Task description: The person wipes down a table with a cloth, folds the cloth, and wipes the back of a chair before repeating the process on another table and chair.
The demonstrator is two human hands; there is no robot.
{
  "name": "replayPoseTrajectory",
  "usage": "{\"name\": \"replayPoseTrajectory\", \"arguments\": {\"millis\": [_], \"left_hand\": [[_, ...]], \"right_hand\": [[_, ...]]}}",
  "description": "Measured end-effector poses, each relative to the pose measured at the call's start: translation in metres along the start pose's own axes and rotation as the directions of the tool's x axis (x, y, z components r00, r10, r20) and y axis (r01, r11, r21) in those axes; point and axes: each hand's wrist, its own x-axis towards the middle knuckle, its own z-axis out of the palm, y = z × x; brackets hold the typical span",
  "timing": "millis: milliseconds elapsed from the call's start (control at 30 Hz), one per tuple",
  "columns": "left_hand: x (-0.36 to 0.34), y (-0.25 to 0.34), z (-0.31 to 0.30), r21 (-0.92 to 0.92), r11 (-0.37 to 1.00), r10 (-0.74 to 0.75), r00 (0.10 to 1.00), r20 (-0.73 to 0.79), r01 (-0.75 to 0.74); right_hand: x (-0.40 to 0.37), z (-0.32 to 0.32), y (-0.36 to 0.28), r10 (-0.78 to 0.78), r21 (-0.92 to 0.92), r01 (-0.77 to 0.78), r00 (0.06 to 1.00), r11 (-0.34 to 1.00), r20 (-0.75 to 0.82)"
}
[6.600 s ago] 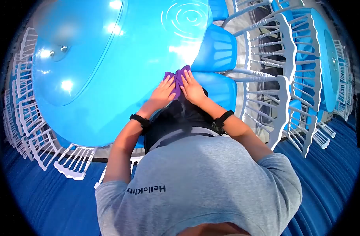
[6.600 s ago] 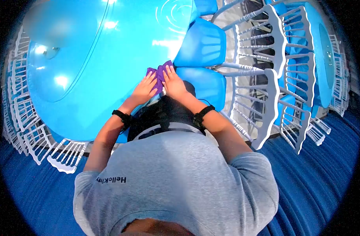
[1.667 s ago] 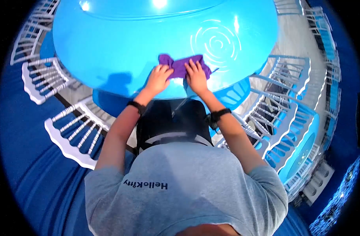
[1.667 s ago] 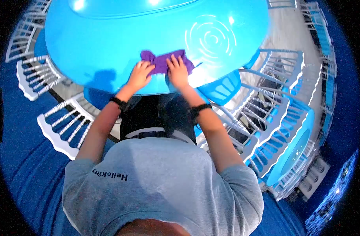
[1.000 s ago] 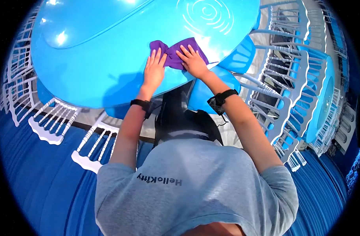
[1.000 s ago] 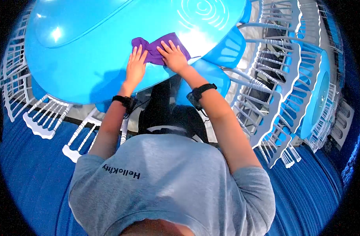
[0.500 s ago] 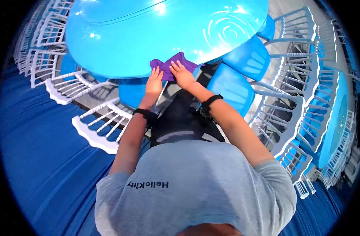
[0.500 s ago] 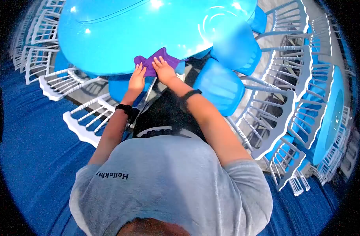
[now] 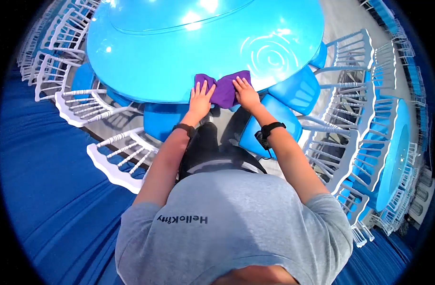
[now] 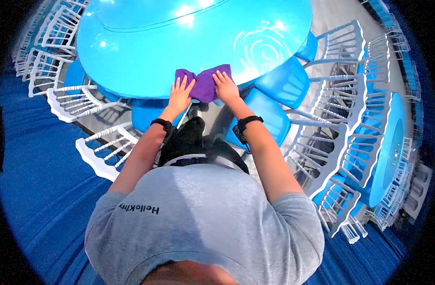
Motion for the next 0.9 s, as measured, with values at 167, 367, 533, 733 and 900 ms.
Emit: {"name": "replayPoseTrajectory", "arguments": {"millis": [167, 367, 533, 733, 900], "left_hand": [[0.013, -0.028, -0.017, -0.033, 0.999, 0.027, 0.997, 0.078, -0.025], [0.053, -0.068, -0.020, 0.076, 0.989, -0.132, 0.991, 0.037, 0.129], [0.056, -0.080, -0.030, 0.025, 0.990, -0.140, 0.988, -0.060, 0.142], [0.013, -0.079, -0.034, -0.332, 0.932, 0.131, 0.989, -0.070, -0.146], [0.019, -0.088, -0.020, -0.307, 0.928, 0.163, 0.970, -0.180, -0.213]], "right_hand": [[0.041, -0.006, 0.013, 0.107, -0.016, -0.106, 0.989, 0.994, 0.097], [0.084, -0.015, 0.019, 0.187, -0.118, -0.163, 0.955, 0.980, 0.232], [0.093, -0.018, 0.034, 0.124, 0.123, -0.144, 0.979, 0.982, 0.163], [0.032, -0.042, 0.032, 0.041, 0.195, -0.065, 0.991, 0.979, 0.125], [0.010, -0.034, 0.030, -0.017, 0.168, 0.030, 0.997, 0.985, -0.082]]}}
